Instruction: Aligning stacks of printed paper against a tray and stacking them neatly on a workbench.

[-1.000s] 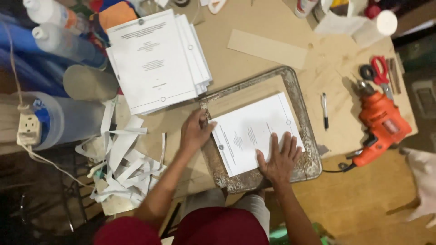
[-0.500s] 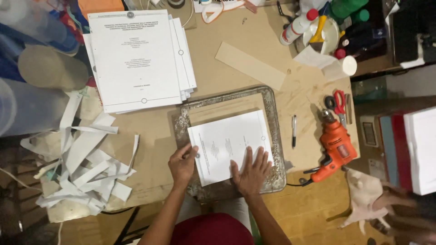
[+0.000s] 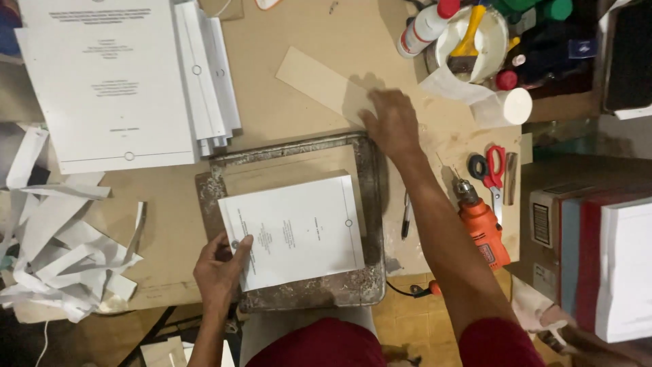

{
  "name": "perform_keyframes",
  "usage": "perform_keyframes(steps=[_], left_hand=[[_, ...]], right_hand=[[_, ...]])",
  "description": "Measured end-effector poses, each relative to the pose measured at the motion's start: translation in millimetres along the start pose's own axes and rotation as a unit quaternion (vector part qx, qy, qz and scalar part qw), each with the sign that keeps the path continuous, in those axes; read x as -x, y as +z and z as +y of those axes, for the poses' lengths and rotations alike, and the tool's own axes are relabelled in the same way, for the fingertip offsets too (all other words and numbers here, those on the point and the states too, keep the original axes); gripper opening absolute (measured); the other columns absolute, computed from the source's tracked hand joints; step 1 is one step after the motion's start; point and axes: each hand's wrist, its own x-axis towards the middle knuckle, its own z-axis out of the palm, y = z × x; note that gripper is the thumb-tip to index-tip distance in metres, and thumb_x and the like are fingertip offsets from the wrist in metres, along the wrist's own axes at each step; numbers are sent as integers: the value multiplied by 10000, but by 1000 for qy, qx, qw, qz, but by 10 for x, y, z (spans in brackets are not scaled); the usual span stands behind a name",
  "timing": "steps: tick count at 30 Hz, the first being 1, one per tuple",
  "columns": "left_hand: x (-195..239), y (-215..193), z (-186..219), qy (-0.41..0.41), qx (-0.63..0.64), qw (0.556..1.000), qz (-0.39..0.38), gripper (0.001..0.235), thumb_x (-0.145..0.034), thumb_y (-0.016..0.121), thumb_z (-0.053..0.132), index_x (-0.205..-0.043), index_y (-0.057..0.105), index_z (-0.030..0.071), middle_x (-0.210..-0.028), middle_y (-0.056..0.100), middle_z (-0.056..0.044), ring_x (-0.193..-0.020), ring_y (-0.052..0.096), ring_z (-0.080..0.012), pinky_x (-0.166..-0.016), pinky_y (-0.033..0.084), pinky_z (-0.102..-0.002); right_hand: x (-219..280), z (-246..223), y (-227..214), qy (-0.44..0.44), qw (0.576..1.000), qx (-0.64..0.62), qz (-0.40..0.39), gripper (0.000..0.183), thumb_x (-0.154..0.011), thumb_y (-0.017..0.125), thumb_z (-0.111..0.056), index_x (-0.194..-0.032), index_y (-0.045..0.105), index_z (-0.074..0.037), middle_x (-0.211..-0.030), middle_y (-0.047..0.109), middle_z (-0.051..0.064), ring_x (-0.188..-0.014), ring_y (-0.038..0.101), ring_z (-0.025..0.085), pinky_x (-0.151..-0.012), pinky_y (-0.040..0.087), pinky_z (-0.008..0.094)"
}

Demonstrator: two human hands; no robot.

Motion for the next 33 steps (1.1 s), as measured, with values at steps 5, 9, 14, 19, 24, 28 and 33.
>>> perform_keyframes(steps=[5,9,14,19,24,28,33], left_hand=[[62,148,4,-2,-29,999,41,624,-740,842,406,-1269,713,101,-1258,719,-65,-1115,663,-201,-983,539,-333],[105,170,104,0,-23,998,51,601,-751,826,410,-1261,727,109,-1282,715,-74,-1167,649,-211,-1005,533,-348],[108,170,72,22,-19,998,52,633,-758,824,407,-1271,709,54,-1278,712,-120,-1168,659,-236,-1009,544,-355],[35,135,-48,46,-47,997,35,685,-775,807,430,-1338,664,67,-1344,662,-141,-1240,610,-266,-1049,502,-383],[-51,76,-97,86,-54,995,9,646,-806,780,415,-1365,660,115,-1299,657,-142,-1217,608,-257,-1044,484,-374],[-58,2,-36,116,-68,991,-5,609,-888,834,337,-1331,657,-42,-1147,667,-250,-1150,651,-411,-924,565,-508],[-5,-45,41,121,-50,991,-19,609,-905,800,334,-1342,635,-57,-1166,653,-260,-1163,634,-426,-941,550,-528]], right_hand=[[-481,-139,197,212,946,87,-229,860,-769,844,-588,-1456,437,-268,-1297,510,186,-1183,462,379,-909,391,557],[-611,-129,77,241,935,29,-260,870,-751,870,-493,-1475,469,-222,-1308,526,197,-1227,470,402,-990,354,564],[-206,-352,-424,123,979,-111,-115,384,-1067,394,-344,-933,602,-51,-834,538,117,-1017,541,295,-682,511,499],[897,-1062,-1068,348,903,-181,-177,478,-1046,336,-410,-1380,472,-97,-1244,612,154,-1109,630,323,-914,530,509],[1894,-1609,-816,465,838,-155,-242,655,-1031,267,-435,-1600,235,-111,-1630,373,126,-1467,394,352,-1176,352,545],[2204,-1790,-507,337,934,-70,-98,461,-1049,447,-219,-1467,522,-43,-1202,663,202,-1109,668,383,-925,561,503],[2164,-1859,-478,329,933,-69,-125,480,-1024,464,-213,-1472,511,-46,-1203,636,219,-1111,648,441,-887,550,555]])
